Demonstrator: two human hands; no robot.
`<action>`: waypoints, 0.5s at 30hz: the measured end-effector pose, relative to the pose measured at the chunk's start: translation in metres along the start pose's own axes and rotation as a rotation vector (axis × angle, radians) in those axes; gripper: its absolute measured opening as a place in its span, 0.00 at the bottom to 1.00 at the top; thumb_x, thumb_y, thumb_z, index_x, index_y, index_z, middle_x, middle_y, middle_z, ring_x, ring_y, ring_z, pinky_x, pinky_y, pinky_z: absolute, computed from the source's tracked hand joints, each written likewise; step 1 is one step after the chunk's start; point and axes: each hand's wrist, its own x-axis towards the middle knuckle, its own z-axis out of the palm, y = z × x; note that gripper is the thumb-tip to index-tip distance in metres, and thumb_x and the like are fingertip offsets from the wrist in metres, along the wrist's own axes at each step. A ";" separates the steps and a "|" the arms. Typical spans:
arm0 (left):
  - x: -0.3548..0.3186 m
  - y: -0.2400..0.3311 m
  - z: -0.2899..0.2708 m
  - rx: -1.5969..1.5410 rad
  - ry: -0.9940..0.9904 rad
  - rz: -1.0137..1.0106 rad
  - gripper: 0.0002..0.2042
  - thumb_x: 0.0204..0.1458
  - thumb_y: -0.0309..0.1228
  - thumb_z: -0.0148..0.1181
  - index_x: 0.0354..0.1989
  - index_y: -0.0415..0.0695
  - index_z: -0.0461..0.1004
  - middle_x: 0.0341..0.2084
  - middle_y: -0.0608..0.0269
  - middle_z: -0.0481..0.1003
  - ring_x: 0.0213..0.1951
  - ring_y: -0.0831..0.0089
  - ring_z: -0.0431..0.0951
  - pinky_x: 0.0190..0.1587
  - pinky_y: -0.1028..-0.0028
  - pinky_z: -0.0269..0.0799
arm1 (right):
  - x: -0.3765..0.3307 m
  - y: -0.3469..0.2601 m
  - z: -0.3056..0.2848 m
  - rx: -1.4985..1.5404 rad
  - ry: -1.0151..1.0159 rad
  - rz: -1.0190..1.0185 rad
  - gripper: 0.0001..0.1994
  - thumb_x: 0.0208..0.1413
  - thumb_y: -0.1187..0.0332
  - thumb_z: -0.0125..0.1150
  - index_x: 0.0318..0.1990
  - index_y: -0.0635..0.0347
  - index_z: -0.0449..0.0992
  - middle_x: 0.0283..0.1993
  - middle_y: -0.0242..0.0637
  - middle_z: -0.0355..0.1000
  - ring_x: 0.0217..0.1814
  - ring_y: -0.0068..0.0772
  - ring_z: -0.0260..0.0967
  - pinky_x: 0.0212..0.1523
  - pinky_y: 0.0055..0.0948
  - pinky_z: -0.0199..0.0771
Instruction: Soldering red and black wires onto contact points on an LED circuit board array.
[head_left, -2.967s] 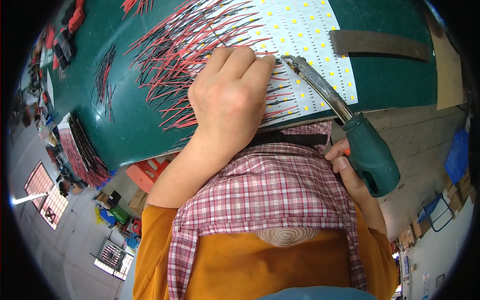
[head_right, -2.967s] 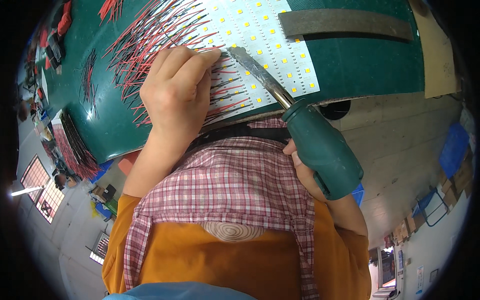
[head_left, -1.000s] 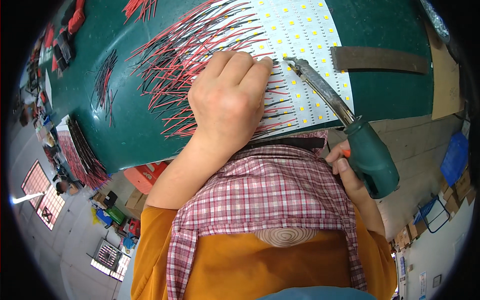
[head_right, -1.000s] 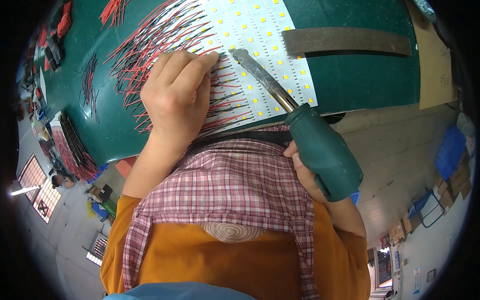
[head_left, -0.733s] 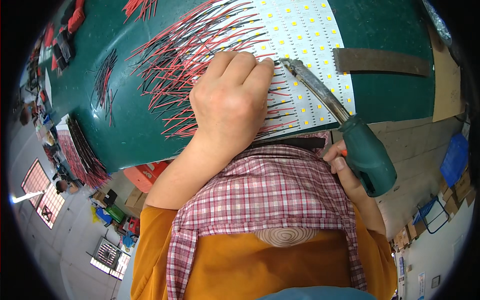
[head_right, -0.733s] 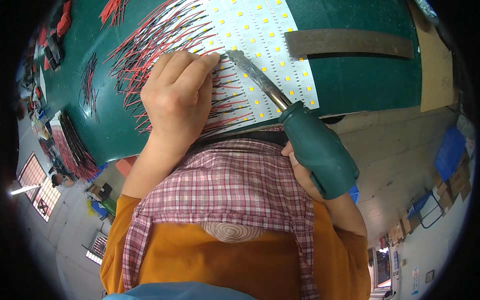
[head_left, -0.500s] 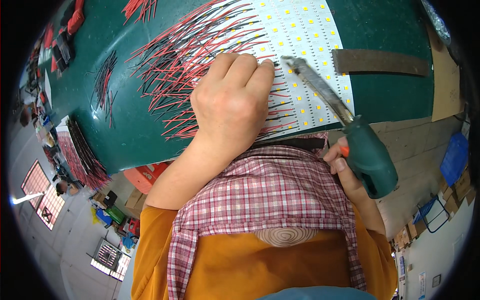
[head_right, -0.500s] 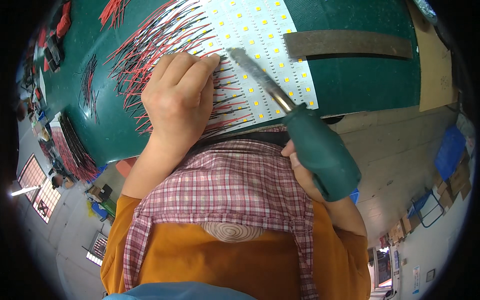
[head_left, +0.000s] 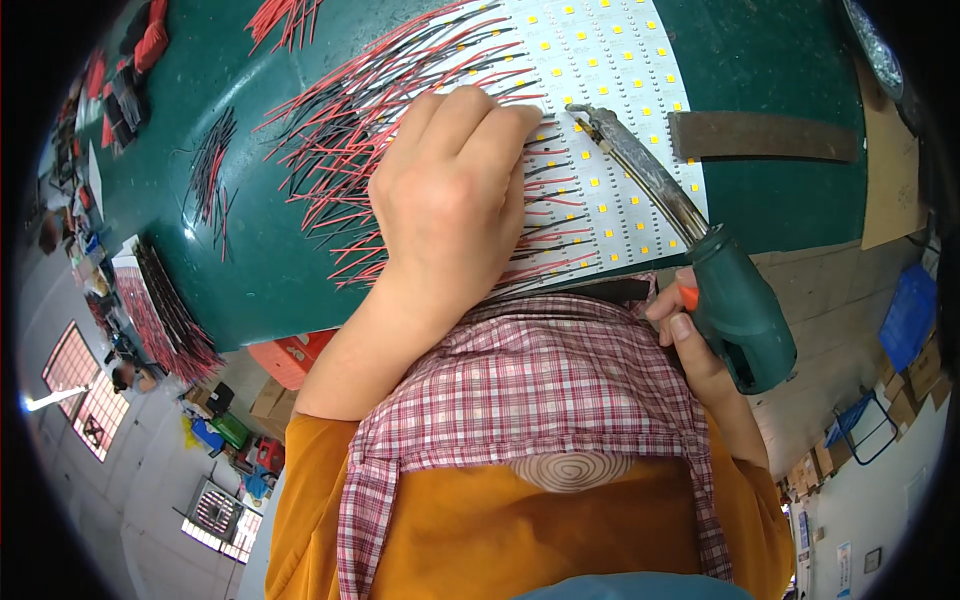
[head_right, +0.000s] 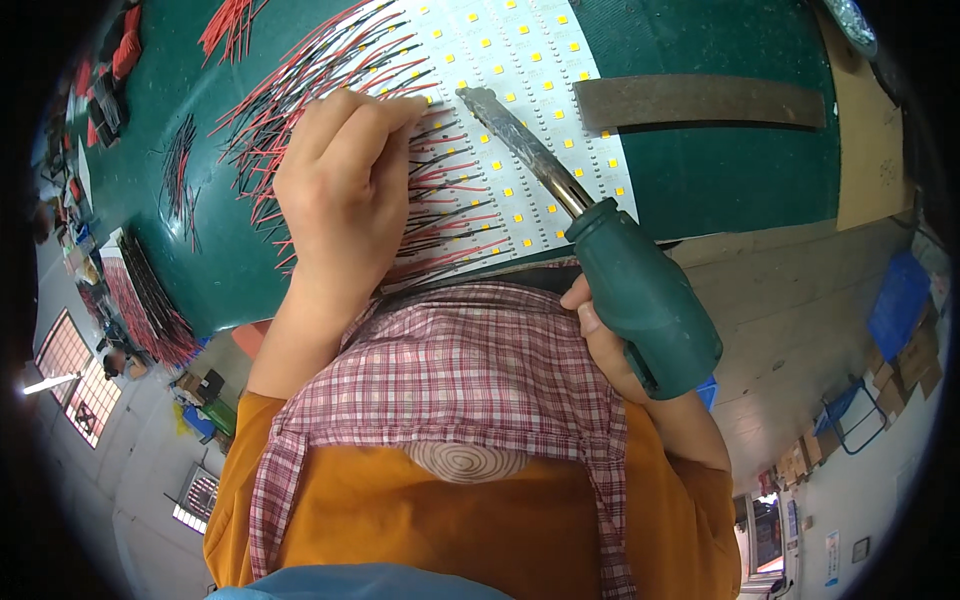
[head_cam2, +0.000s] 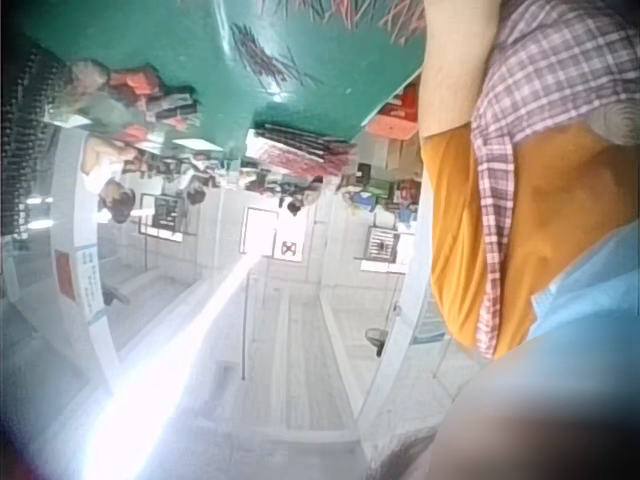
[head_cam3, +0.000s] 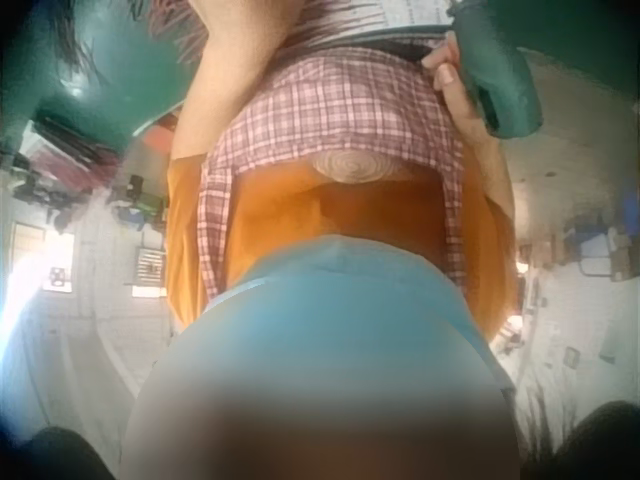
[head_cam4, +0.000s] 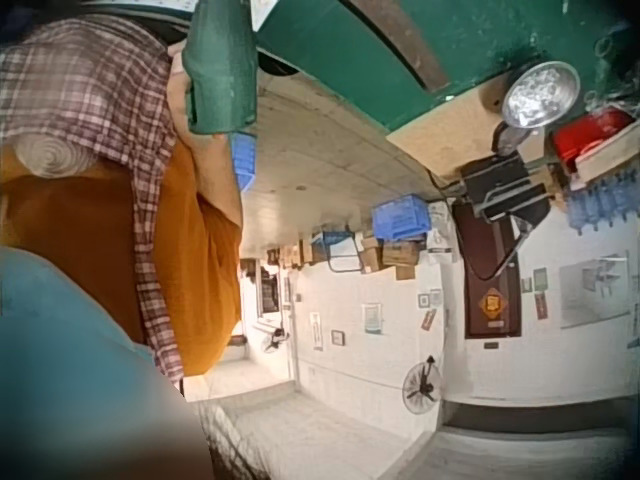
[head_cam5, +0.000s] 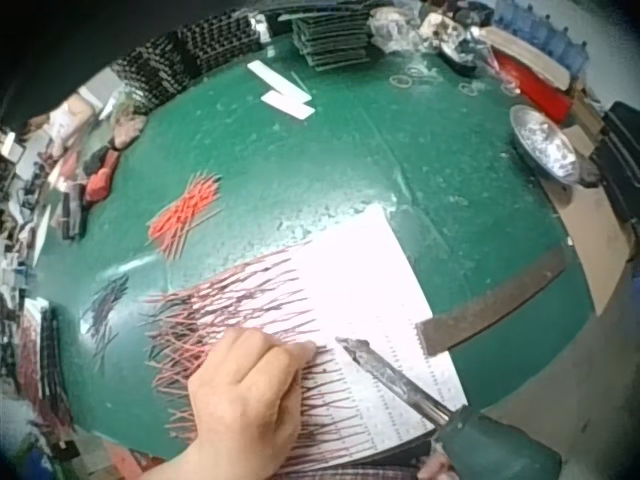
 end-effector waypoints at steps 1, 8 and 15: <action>0.001 -0.001 0.000 0.031 -0.023 -0.010 0.09 0.35 0.18 0.57 0.27 0.43 0.75 0.21 0.64 0.69 0.26 0.66 0.70 0.26 0.72 0.67 | 0.001 0.000 0.000 -0.011 -0.002 0.005 0.05 0.51 0.77 0.53 0.36 0.63 0.72 0.31 0.34 0.71 0.31 0.24 0.66 0.32 0.24 0.67; 0.000 -0.002 0.006 0.118 -0.004 0.042 0.10 0.30 0.20 0.57 0.26 0.44 0.74 0.20 0.66 0.66 0.27 0.68 0.70 0.24 0.72 0.68 | 0.008 0.001 -0.002 -0.083 -0.087 -0.078 0.07 0.54 0.72 0.51 0.39 0.65 0.66 0.31 0.39 0.68 0.25 0.18 0.59 0.28 0.20 0.65; 0.001 -0.003 0.004 0.134 -0.018 0.039 0.10 0.30 0.21 0.58 0.27 0.44 0.74 0.21 0.66 0.66 0.27 0.69 0.70 0.23 0.73 0.67 | 0.010 -0.004 0.002 -0.027 -0.021 0.008 0.04 0.50 0.77 0.54 0.33 0.62 0.73 0.31 0.34 0.72 0.32 0.27 0.68 0.33 0.25 0.69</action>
